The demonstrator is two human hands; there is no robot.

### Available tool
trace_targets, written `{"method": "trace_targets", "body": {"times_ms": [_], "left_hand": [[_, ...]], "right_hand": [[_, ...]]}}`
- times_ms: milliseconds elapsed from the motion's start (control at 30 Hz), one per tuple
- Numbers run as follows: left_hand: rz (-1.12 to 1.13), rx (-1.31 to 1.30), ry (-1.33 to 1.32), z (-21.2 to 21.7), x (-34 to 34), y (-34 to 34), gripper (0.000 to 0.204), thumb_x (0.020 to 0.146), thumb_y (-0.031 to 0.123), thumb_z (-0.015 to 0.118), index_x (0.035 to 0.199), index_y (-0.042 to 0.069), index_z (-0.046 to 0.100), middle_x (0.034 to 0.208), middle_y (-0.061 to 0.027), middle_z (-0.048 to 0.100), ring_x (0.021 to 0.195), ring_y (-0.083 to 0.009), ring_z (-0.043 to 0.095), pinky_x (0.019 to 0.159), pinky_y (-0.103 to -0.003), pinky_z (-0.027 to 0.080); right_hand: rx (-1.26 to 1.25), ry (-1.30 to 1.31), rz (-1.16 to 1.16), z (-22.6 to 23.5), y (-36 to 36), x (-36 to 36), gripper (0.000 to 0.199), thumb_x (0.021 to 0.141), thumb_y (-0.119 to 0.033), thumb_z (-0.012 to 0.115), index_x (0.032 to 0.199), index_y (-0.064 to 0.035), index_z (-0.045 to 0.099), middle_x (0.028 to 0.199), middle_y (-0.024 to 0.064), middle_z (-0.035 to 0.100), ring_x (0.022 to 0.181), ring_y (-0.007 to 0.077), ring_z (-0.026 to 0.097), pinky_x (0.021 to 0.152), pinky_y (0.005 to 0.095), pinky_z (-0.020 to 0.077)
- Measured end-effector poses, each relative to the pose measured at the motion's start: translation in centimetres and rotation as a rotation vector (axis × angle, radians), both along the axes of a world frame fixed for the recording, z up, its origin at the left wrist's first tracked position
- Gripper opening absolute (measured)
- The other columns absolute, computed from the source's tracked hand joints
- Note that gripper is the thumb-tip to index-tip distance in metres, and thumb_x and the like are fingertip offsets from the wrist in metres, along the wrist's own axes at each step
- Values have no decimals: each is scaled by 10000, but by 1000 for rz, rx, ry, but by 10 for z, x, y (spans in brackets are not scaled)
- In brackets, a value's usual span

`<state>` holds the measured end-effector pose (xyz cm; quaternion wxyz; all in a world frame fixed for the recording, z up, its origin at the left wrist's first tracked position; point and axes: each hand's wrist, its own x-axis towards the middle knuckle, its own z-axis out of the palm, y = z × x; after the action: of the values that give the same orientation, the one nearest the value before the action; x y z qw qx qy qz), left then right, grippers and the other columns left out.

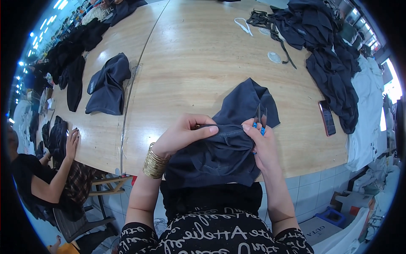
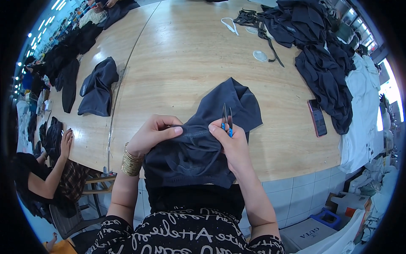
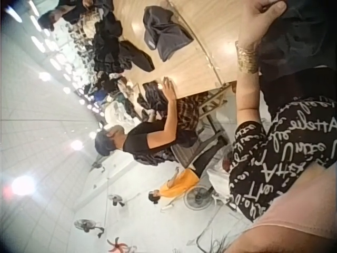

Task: Trim excess threads or fabric from a pair of gray shorts using small blue scissors.

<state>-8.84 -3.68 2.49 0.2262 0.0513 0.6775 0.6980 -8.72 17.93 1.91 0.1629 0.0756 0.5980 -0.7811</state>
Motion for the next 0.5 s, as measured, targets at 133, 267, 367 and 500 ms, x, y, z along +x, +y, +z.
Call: {"method": "trace_targets", "body": {"times_ms": [133,267,367,500], "left_hand": [[-26,24,-22,-1,0,2,181,879,162,617,889,-16,648,794,30,607,739,-23,507,700,-184,415],[-27,-12,12,-3,0,-2,187,878,166,620,887,-18,647,784,31,605,734,-22,509,689,-180,414],[-19,-12,3,-2,1,-9,215,872,194,635,905,-18,646,766,48,595,706,-20,480,666,-180,400],[-64,-86,78,11,-6,-15,246,864,200,647,981,-16,648,815,33,618,743,-18,512,671,-181,426]], "right_hand": [[60,62,33,-6,2,-2,93,850,-95,626,891,-12,622,738,-44,541,677,8,443,599,184,349],[104,47,77,-5,4,-2,118,830,-94,649,905,-7,619,746,-28,555,726,39,491,655,206,395],[460,437,341,-20,14,-10,220,720,-58,697,902,3,588,793,47,614,794,113,564,736,253,443],[530,567,319,-3,19,-43,199,681,-13,636,874,12,591,840,87,649,784,147,604,722,269,456]]}}
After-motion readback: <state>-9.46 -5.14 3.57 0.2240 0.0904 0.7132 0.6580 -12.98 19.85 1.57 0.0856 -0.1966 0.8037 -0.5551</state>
